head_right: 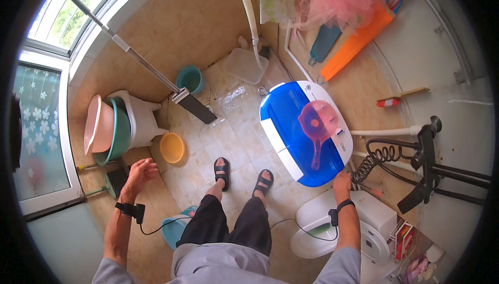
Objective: The person mops the tile floor in a bathroom and an adjacent room using a flat mop, moving the mop head back and forth across the surface.
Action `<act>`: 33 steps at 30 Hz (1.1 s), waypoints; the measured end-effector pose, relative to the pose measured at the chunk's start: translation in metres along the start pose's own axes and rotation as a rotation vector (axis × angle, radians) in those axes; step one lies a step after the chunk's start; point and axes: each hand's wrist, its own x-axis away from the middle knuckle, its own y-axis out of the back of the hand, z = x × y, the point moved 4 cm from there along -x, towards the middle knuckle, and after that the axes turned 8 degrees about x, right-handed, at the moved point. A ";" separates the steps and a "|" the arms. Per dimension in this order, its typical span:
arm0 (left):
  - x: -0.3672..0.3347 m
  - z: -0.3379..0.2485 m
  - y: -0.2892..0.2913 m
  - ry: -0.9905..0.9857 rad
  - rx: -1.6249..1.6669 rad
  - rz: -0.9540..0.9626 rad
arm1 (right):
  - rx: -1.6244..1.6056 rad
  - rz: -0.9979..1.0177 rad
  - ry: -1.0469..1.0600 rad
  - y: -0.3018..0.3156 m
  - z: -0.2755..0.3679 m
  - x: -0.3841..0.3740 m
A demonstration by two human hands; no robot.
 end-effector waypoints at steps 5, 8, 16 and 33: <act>-0.055 -0.073 0.015 -0.086 -0.027 -0.039 | 0.140 -0.043 0.029 0.003 0.015 -0.005; -0.090 -0.125 0.027 -0.166 -0.101 -0.077 | 0.052 -0.198 0.046 0.016 0.025 -0.005; -0.254 -0.269 0.060 -0.532 -0.207 -0.142 | -0.220 -0.074 -0.096 0.049 0.042 0.069; -0.308 -0.447 0.068 -0.999 -0.080 -0.398 | -0.876 -0.223 -0.087 0.249 0.096 0.155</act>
